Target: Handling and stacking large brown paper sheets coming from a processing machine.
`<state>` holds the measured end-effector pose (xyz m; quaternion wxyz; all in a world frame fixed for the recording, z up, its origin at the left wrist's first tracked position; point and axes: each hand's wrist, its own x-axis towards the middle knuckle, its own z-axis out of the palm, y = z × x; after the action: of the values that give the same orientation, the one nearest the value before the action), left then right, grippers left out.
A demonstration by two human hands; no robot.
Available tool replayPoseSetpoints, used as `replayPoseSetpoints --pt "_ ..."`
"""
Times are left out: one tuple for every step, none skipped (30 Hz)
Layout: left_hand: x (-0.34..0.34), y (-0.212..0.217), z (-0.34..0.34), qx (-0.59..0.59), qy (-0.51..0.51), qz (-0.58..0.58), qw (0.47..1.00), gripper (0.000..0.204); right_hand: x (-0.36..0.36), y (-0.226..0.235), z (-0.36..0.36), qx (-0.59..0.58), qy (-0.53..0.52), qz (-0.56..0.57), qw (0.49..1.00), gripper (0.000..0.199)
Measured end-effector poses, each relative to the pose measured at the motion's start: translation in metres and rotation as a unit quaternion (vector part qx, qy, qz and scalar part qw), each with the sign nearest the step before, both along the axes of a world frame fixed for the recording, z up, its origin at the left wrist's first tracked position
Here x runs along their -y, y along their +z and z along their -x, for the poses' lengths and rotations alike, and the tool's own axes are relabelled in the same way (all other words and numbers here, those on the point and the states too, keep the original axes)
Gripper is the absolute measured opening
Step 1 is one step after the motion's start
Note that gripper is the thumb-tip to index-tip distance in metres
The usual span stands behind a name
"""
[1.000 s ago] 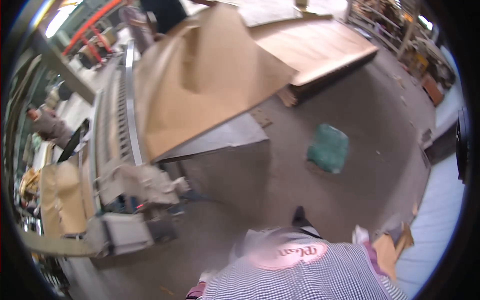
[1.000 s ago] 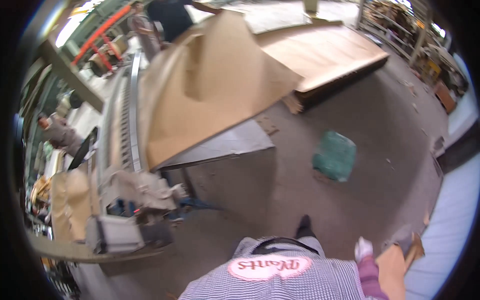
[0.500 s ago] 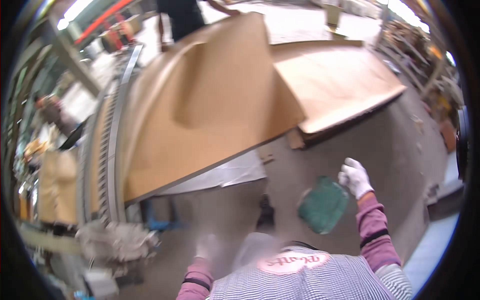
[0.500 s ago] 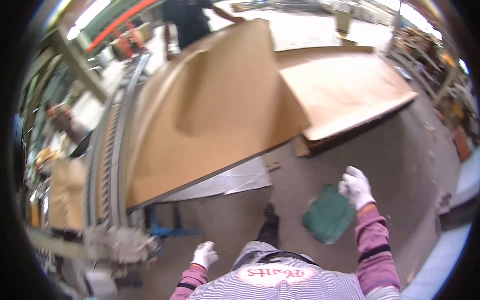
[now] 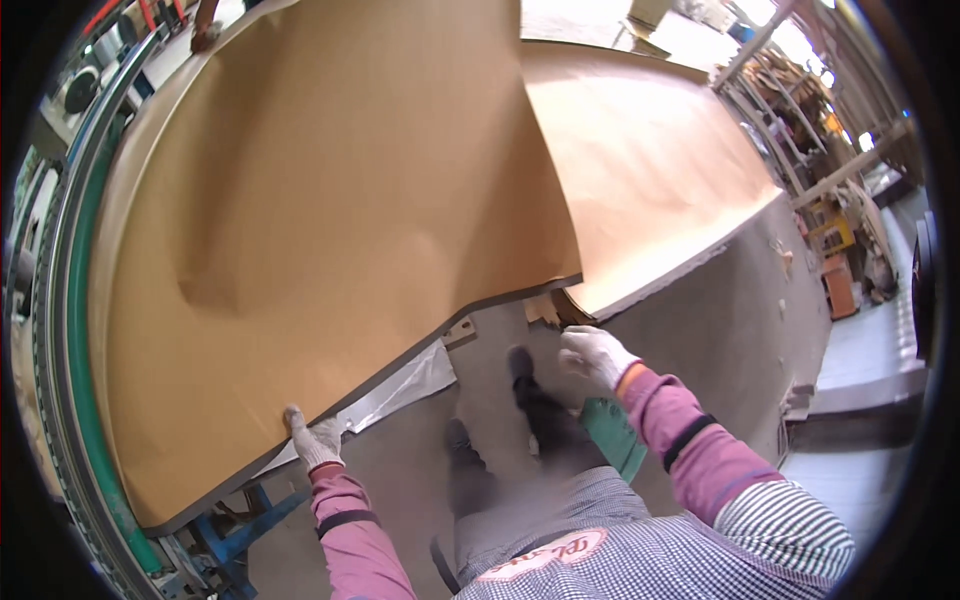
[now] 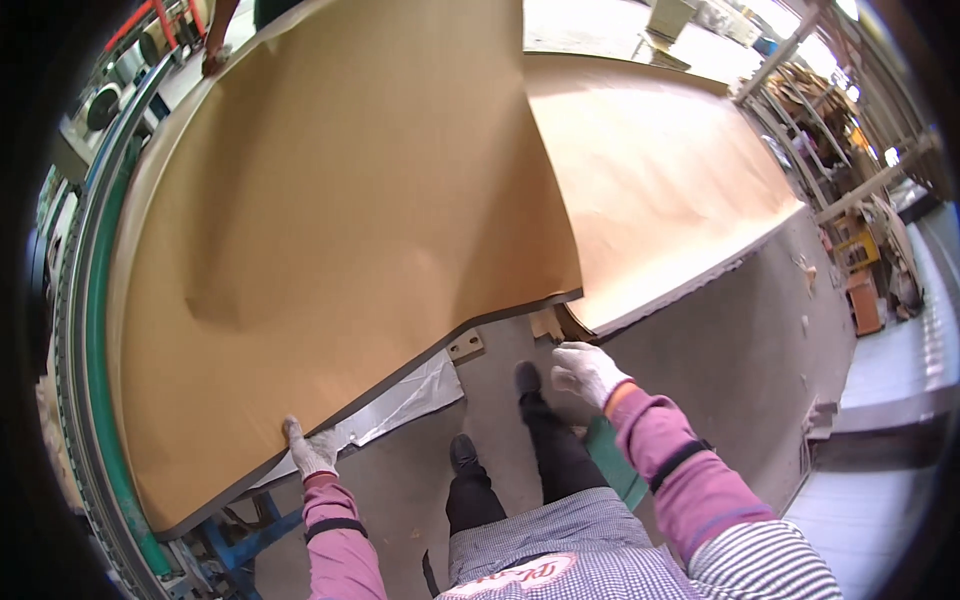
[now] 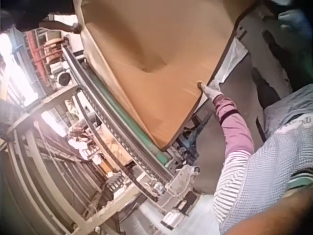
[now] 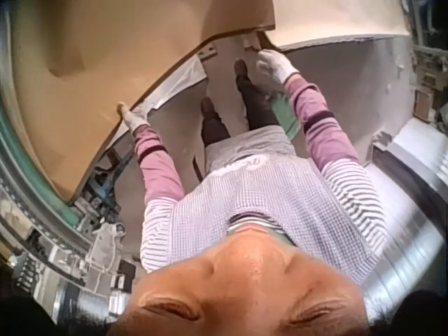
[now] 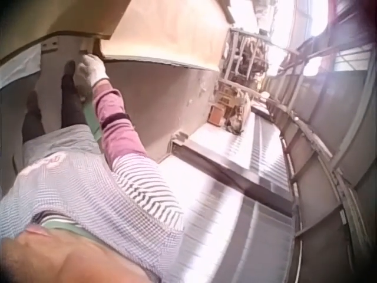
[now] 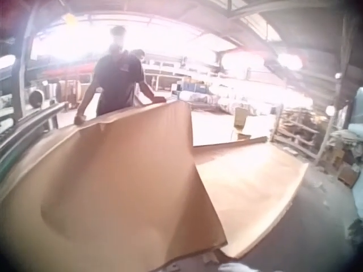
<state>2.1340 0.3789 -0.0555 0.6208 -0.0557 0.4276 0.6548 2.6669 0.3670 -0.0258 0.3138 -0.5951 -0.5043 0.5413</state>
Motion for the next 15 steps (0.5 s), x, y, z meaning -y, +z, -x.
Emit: replayPoseSetpoints --pt "0.004 0.013 0.008 -0.025 0.061 -0.025 0.998 0.066 -0.022 -0.027 0.017 -0.038 -0.018 0.061 0.997 0.016" --pt "0.010 0.047 0.011 -0.041 0.068 0.088 0.993 0.053 -0.044 -0.024 0.052 -0.166 -0.114 0.163 0.966 0.018" --pt "0.023 0.080 -0.012 0.000 0.092 0.209 0.974 0.041 -0.042 -0.004 0.075 -0.274 -0.197 0.280 0.899 0.020" --pt "0.035 0.041 -0.006 -0.037 0.194 0.169 0.966 0.041 -0.042 -0.024 0.076 -0.162 -0.048 0.159 0.973 0.032" --pt "0.037 0.031 -0.024 -0.133 0.095 0.172 0.971 0.025 -0.044 -0.032 0.067 -0.321 -0.205 0.317 0.869 0.041" --pt "0.032 0.023 -0.037 -0.109 0.090 0.118 0.983 0.026 -0.059 -0.050 0.066 -0.340 -0.194 0.322 0.862 0.043" --pt "0.015 0.042 -0.062 -0.119 0.001 0.176 0.977 0.030 -0.068 -0.136 -0.015 -0.439 -0.071 0.322 0.836 0.055" --pt "-0.008 0.082 -0.086 -0.158 0.027 0.194 0.968 0.030 -0.072 -0.206 -0.070 -0.380 -0.102 0.180 0.901 0.055" --pt "0.008 0.067 -0.071 -0.187 0.077 0.204 0.958 0.030 -0.091 -0.195 -0.027 -0.415 -0.168 0.201 0.871 0.056" --pt "0.031 0.050 -0.053 -0.158 0.145 0.142 0.966 0.033 -0.090 -0.160 0.014 -0.436 -0.251 0.217 0.836 0.058" --pt "0.055 0.032 -0.038 -0.126 0.201 0.074 0.969 0.039 -0.096 -0.175 0.026 -0.453 -0.208 0.270 0.824 0.063" --pt "0.056 0.063 -0.046 -0.130 0.198 0.055 0.970 0.049 -0.117 -0.197 -0.001 -0.453 -0.187 0.302 0.818 0.068" --pt "0.036 0.079 -0.065 -0.135 0.214 -0.001 0.968 0.046 -0.147 -0.280 -0.083 -0.734 0.142 0.264 0.610 0.061" --pt "0.035 0.074 -0.071 -0.150 0.256 -0.027 0.954 0.044 -0.142 -0.279 -0.079 -0.728 0.142 0.277 0.611 0.061" --pt "0.040 0.074 -0.079 -0.177 0.282 -0.034 0.943 0.043 -0.127 -0.207 -0.033 -0.578 -0.094 0.243 0.774 0.053"
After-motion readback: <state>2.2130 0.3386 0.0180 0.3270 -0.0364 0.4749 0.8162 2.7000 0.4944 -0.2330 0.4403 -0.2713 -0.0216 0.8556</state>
